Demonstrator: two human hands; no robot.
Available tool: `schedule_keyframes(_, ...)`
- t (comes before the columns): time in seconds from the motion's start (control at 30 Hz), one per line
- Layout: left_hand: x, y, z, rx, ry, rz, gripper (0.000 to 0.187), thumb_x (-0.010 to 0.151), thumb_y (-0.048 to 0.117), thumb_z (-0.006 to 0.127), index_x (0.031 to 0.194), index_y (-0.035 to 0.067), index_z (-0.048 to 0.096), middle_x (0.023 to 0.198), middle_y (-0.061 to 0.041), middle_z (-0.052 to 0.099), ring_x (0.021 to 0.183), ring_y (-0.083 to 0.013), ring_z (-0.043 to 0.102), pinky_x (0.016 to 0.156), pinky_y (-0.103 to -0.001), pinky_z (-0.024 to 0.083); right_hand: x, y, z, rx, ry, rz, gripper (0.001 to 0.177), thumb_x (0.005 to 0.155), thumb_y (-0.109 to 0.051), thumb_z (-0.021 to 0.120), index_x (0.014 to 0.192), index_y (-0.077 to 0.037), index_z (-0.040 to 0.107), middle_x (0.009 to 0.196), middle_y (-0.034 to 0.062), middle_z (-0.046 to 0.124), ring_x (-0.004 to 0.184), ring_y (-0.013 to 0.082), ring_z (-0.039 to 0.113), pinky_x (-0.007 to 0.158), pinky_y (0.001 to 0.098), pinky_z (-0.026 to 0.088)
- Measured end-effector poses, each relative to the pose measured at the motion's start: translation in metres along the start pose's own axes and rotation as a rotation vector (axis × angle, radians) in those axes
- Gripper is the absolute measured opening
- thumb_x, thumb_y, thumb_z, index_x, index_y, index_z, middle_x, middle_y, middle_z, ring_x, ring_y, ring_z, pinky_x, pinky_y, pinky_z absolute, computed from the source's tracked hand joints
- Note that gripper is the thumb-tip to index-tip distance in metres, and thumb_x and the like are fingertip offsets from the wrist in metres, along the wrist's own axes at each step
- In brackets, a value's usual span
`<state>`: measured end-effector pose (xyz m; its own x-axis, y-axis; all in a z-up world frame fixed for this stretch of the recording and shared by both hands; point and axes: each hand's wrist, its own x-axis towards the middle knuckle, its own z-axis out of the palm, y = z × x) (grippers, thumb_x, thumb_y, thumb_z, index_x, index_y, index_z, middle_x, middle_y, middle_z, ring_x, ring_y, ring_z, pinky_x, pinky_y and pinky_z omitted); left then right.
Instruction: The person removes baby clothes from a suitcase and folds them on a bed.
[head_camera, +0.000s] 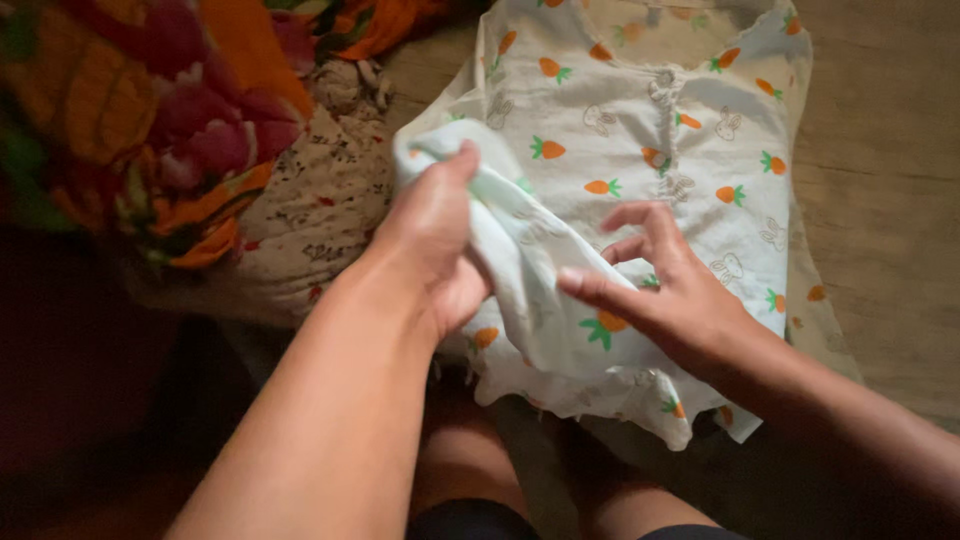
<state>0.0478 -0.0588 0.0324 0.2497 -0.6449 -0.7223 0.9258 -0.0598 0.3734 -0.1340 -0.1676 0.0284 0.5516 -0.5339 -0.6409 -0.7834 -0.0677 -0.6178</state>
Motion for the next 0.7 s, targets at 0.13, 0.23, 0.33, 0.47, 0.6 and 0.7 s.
schedule_keyframes(0.13,0.016,0.024,-0.030,-0.147,-0.155,0.108,0.061,0.103,0.038,0.032,0.145,-0.004,0.043,0.146,-0.025,0.055,0.130,-0.0383,0.057,0.107,-0.052,0.048,0.013,0.003,0.002,0.201,-0.079,0.004,0.050,0.084,-0.040,0.069,0.122,-0.008,0.069,0.103,0.0043,0.072,0.097,0.0176,0.064,0.082,0.0315,0.052)
schedule_keyframes(0.23,0.030,0.046,-0.040,-0.107,0.065,-0.086,0.059,0.100,0.042,0.029,0.141,0.004,0.049,0.136,-0.020,0.063,0.122,-0.0358,0.063,0.106,-0.055,0.049,0.017,-0.011,-0.002,0.489,0.017,0.178,0.044,0.093,-0.037,0.062,0.121,-0.005,0.070,0.101,0.0066,0.071,0.092,0.0192,0.063,0.079,0.0343,0.051)
schedule_keyframes(0.33,0.047,0.073,-0.066,-0.125,0.123,-0.440,0.056,0.106,0.039,0.030,0.143,0.000,0.048,0.137,-0.022,0.066,0.123,-0.0335,0.065,0.109,-0.048,0.048,0.025,-0.045,-0.002,0.677,0.088,0.423,0.046,0.099,-0.036,0.051,0.123,0.000,0.069,0.105,0.0113,0.075,0.091,0.0246,0.069,0.078,0.0393,0.055)
schedule_keyframes(0.47,0.048,0.113,-0.071,0.021,0.114,-0.481,0.062,0.105,0.046,0.034,0.144,0.002,0.053,0.135,-0.009,0.077,0.120,-0.0205,0.071,0.104,-0.047,0.048,0.048,-0.095,0.008,0.762,-0.057,0.425,0.044,0.098,-0.039,0.052,0.109,-0.001,0.071,0.093,0.0099,0.078,0.073,0.0187,0.072,0.064,0.0336,0.058)
schedule_keyframes(0.6,0.019,0.125,-0.050,0.529,0.497,-0.475,0.083,0.101,0.075,0.037,0.145,0.006,0.054,0.137,-0.010,0.059,0.125,-0.0240,0.054,0.108,-0.059,0.038,0.086,-0.142,0.019,0.803,-0.111,0.373,0.031,0.097,-0.031,0.056,0.109,-0.006,0.070,0.092,0.0059,0.075,0.073,0.0147,0.071,0.064,0.0294,0.056)
schedule_keyframes(0.7,0.004,0.130,-0.062,0.379,0.216,-0.673,0.110,0.079,0.090,0.020,0.134,0.007,0.066,0.125,-0.008,0.074,0.114,-0.0239,0.066,0.099,-0.058,0.035,0.098,-0.164,0.022,1.160,-0.715,-0.081,0.023,0.100,-0.023,0.069,0.101,-0.001,0.076,0.088,0.0088,0.079,0.072,0.0193,0.075,0.047,0.0320,0.059)
